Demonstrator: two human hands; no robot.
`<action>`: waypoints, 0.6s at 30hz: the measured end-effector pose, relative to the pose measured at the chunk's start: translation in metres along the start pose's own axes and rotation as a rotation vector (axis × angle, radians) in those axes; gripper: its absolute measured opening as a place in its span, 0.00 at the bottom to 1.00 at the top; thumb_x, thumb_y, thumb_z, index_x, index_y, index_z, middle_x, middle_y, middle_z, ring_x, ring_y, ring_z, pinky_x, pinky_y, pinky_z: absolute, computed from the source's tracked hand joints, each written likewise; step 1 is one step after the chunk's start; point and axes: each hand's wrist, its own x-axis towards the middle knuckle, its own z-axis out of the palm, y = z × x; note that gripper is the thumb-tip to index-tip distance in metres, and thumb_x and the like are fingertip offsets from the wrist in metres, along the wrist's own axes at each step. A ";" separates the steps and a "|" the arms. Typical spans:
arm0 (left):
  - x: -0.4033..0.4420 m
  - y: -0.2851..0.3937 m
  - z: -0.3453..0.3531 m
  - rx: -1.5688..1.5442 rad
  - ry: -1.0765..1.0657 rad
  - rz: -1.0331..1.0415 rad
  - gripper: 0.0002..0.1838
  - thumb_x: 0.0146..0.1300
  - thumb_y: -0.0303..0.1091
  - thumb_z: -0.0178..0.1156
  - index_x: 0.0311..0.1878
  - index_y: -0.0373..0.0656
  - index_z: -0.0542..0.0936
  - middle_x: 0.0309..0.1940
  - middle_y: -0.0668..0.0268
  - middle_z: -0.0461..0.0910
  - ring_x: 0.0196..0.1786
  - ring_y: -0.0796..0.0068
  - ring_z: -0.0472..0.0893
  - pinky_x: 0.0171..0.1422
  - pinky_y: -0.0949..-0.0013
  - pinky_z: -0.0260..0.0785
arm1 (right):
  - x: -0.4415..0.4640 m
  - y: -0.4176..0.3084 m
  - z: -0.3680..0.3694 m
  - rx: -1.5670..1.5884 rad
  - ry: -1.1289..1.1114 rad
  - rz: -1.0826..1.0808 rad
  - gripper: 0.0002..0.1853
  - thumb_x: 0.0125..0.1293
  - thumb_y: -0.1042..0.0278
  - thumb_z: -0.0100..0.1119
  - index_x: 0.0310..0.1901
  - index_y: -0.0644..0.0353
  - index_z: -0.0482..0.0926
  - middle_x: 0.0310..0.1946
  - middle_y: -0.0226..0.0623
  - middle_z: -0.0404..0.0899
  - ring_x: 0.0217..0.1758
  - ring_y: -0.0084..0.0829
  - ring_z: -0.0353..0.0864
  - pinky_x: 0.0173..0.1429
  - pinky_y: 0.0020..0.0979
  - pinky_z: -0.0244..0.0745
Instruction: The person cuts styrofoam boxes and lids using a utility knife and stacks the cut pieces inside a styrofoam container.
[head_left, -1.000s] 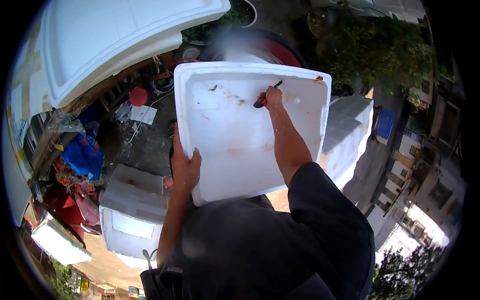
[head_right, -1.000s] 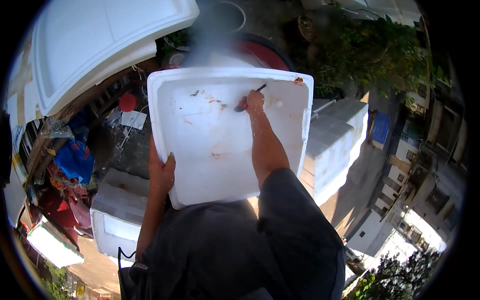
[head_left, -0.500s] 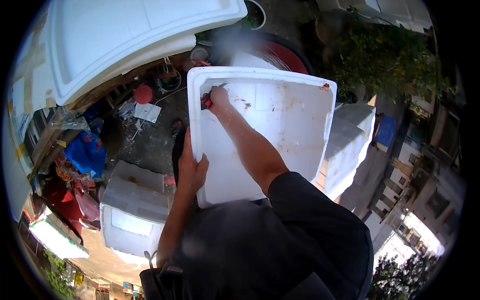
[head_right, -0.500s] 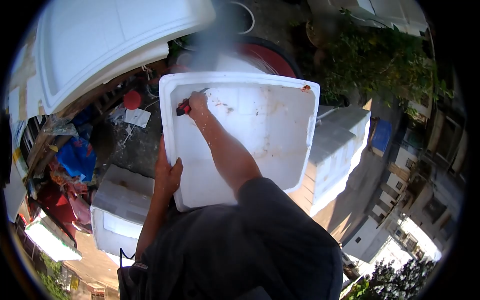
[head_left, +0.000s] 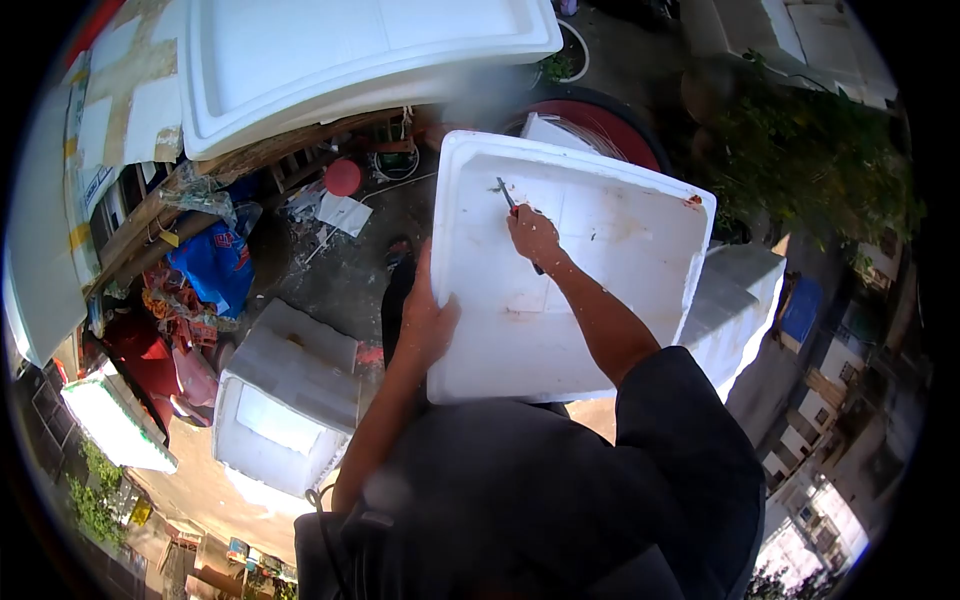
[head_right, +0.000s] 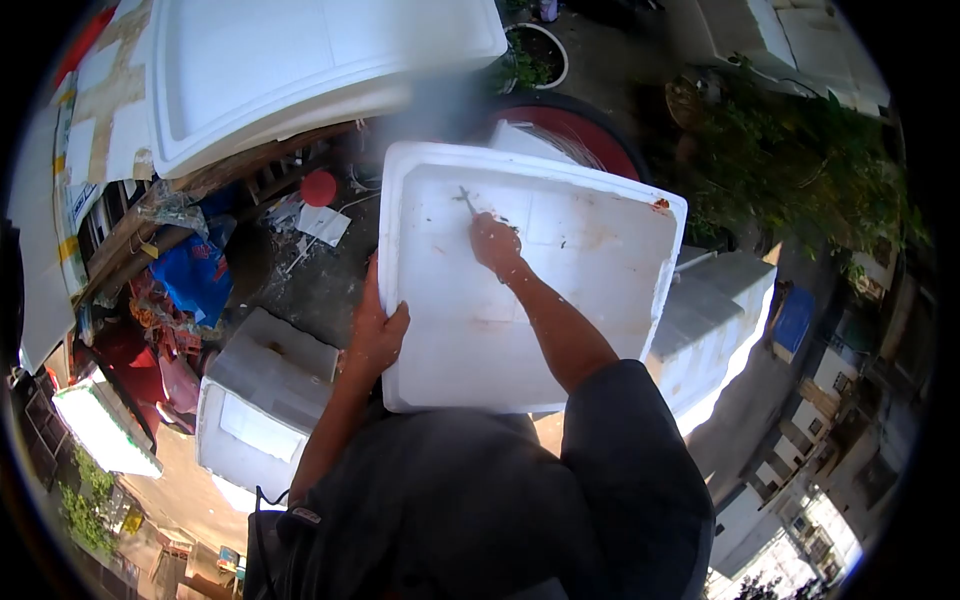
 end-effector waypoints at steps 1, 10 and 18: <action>0.000 -0.003 0.000 -0.007 0.005 0.013 0.43 0.59 0.21 0.52 0.79 0.46 0.49 0.66 0.45 0.71 0.66 0.49 0.75 0.69 0.59 0.67 | 0.002 -0.002 0.001 0.094 -0.170 0.324 0.13 0.68 0.57 0.60 0.43 0.58 0.74 0.26 0.43 0.81 0.27 0.38 0.85 0.31 0.37 0.81; 0.002 0.003 -0.004 -0.060 -0.052 -0.060 0.43 0.60 0.17 0.51 0.79 0.37 0.48 0.73 0.45 0.62 0.74 0.57 0.65 0.75 0.61 0.57 | 0.066 0.005 -0.018 -0.067 -0.231 0.020 0.07 0.72 0.65 0.52 0.44 0.58 0.75 0.31 0.44 0.83 0.33 0.41 0.87 0.37 0.39 0.83; 0.002 0.000 0.000 -0.047 -0.031 -0.059 0.42 0.61 0.18 0.51 0.79 0.38 0.48 0.70 0.45 0.65 0.71 0.57 0.68 0.74 0.60 0.59 | 0.071 0.007 0.000 -0.044 -0.186 0.044 0.08 0.72 0.64 0.52 0.44 0.58 0.76 0.32 0.44 0.83 0.35 0.42 0.87 0.39 0.40 0.83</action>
